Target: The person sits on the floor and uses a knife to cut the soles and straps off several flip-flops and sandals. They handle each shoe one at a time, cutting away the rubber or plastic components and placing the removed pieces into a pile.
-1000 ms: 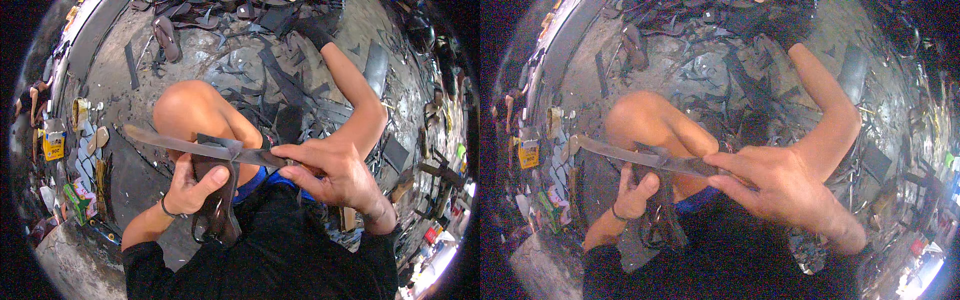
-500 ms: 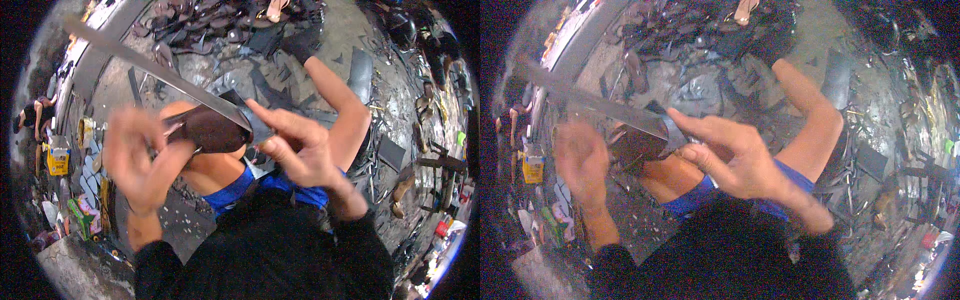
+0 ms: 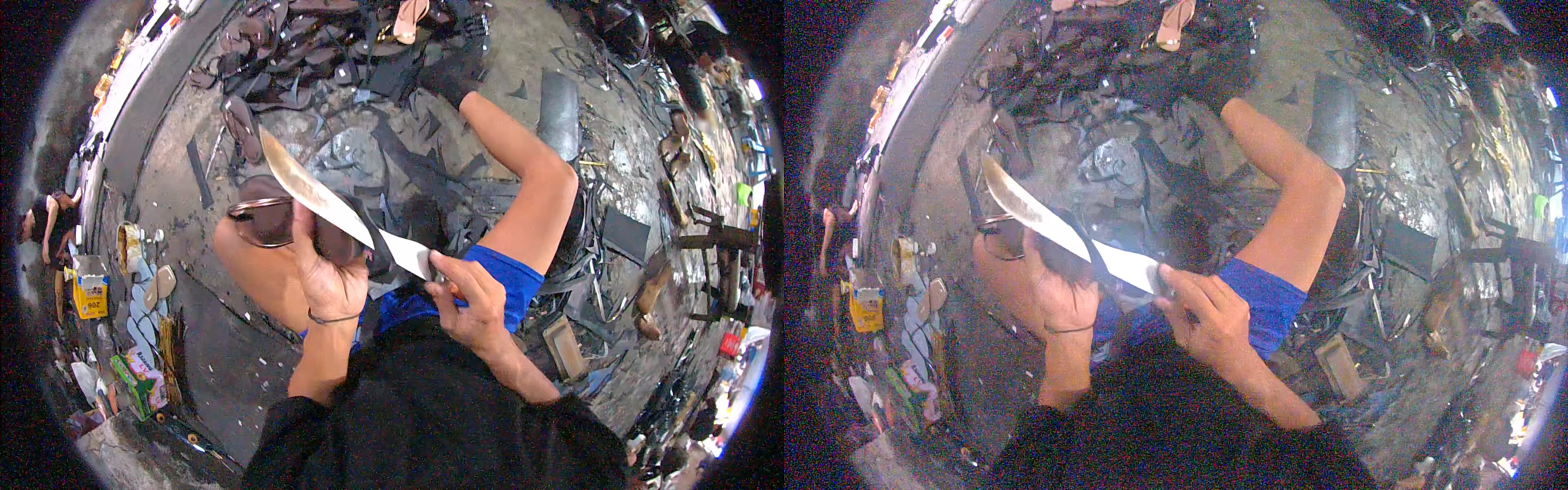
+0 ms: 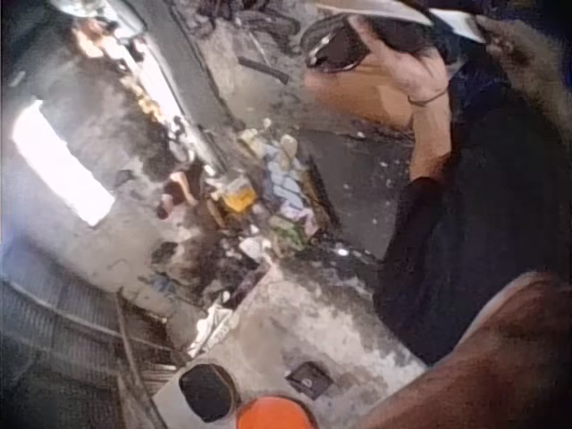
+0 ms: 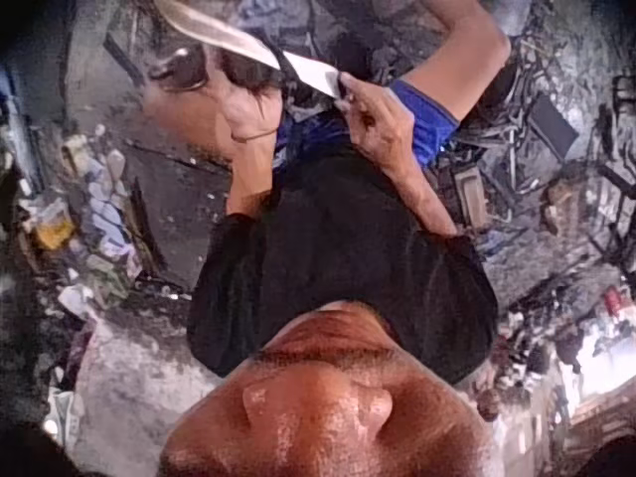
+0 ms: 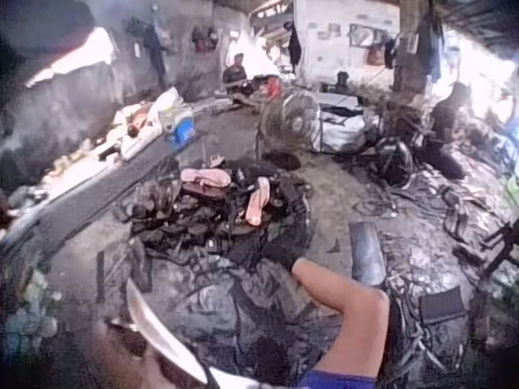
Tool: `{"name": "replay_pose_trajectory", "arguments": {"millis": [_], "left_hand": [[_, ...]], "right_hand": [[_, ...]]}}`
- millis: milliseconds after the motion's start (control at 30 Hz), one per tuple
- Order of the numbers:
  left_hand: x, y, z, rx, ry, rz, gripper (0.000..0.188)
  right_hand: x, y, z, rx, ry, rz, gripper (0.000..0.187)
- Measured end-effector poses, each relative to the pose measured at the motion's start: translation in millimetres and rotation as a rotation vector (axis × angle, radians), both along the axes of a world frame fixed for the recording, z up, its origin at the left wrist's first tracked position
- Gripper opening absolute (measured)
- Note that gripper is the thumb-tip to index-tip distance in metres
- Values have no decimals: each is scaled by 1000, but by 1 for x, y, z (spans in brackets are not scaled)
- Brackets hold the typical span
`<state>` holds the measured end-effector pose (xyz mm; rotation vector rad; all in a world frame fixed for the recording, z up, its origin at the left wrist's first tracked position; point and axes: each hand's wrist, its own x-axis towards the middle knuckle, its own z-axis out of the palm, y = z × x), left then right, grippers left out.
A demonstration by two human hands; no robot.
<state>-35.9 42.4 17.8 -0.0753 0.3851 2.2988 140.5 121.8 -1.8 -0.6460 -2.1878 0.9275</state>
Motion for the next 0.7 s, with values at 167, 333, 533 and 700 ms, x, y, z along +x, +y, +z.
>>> {"name": "replay_pose_trajectory", "arguments": {"millis": [167,333,533,700], "left_hand": [[27,-32,-41,-313,8,11,36],[42,-61,-47,-687,207,-82,40],[48,-71,-52,-604,132,-36,40],[47,-74,-46,-573,50,-80,32]], "right_hand": [[10,-3,41,-254,-228,118,37],[-8,-3,29,-400,-174,253,27],[-25,-1,20,-1058,-188,264,32],[-26,-14,13,-845,-156,346,37]]}}
